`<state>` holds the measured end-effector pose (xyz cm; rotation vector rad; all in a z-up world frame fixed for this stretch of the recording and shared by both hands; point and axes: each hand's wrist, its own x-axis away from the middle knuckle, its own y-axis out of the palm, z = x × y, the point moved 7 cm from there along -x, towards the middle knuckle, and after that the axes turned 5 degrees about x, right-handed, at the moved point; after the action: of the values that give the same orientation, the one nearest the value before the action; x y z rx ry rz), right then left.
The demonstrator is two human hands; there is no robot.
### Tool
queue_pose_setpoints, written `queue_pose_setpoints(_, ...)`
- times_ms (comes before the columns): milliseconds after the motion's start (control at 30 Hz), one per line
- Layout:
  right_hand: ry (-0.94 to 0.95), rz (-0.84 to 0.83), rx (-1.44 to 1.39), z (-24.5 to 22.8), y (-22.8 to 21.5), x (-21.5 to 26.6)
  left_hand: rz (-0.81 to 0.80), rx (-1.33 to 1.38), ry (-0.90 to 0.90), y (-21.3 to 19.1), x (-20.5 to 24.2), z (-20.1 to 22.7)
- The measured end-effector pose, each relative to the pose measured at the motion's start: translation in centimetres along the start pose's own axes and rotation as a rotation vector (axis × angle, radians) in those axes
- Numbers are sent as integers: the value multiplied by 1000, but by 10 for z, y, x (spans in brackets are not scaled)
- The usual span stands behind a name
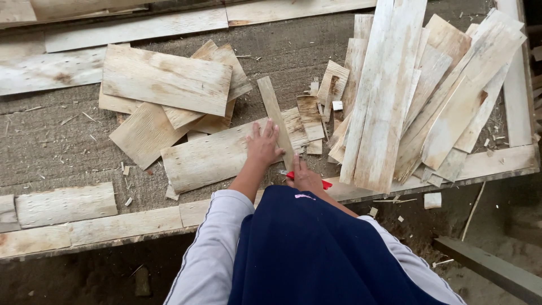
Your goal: The person uses a red utility knife to scrape the surface of multiple wooden planks on a workbench. They repeatedly pick up planks, scrape them, and place them back down, handling each piece individually.
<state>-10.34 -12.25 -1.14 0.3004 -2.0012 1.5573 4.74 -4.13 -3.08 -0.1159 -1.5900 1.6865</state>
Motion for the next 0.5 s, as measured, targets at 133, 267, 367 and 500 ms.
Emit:
queue_pose_setpoints(133, -17, 33, 16, 5, 12, -3, -15, -6, -6, 0, 0, 1)
queue_pose_setpoints(267, -43, 75, 16, 3, 10, -1, -6, 20, -6, -4, 3, 1)
queue_pose_setpoints(367, -37, 69, 15, 4, 9, 1, -22, 26, -4, -1, 1, 1)
queue_pose_setpoints(500, -46, 38, 2, 4, 12, -4, -35, 19, -5, -8, 1, 0)
